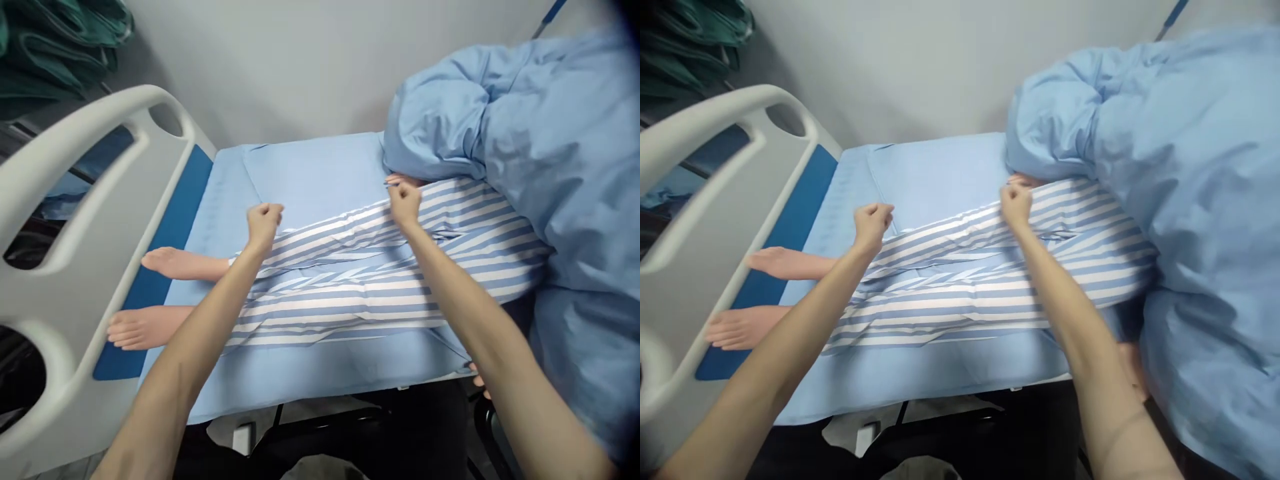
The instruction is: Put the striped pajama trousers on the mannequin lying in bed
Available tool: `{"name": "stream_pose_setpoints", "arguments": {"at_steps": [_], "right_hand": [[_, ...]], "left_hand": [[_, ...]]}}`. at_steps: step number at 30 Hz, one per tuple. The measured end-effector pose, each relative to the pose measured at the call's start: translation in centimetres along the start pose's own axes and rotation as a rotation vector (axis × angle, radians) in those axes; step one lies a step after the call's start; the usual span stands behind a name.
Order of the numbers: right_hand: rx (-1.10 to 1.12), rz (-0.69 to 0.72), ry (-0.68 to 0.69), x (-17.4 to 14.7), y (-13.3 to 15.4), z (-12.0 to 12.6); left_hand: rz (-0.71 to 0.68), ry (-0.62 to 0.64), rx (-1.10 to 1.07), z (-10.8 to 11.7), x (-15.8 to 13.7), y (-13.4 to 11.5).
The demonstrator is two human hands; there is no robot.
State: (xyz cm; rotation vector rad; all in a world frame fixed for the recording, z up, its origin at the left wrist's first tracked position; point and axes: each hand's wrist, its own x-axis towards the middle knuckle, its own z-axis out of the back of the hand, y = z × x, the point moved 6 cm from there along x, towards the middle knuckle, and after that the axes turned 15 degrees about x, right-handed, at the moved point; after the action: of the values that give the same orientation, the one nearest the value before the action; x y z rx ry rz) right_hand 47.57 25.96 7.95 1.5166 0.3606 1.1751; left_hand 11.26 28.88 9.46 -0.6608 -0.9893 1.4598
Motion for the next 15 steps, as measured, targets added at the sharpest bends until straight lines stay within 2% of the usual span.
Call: {"name": "stream_pose_setpoints", "arguments": {"at_steps": [1,3,6,8,11,15], "right_hand": [[0.025,-0.041,0.024,-2.0,1.1,-2.4],[0.101,-0.081,0.215,-5.8,4.0,-8.4],[0.200,-0.074,0.379,-9.3,8.9,-16.0],[0.244,-0.070,0.419,-10.2,11.2,-19.6],[0.218,-0.113,0.458,-11.4,11.8,-23.0],[0.029,-0.180,0.496,-14.0,9.4,-24.8]], "left_hand": [[0.038,-0.057,0.037,2.1,0.1,2.1],[0.077,-0.150,0.220,5.0,-0.1,5.4],[0.077,-0.123,0.425,6.2,-0.7,7.7],[0.083,-0.096,0.451,6.2,-0.9,8.1],[0.086,-0.094,0.400,6.2,-0.8,7.8],[0.082,-0.116,0.138,6.0,-0.4,7.1]]}}
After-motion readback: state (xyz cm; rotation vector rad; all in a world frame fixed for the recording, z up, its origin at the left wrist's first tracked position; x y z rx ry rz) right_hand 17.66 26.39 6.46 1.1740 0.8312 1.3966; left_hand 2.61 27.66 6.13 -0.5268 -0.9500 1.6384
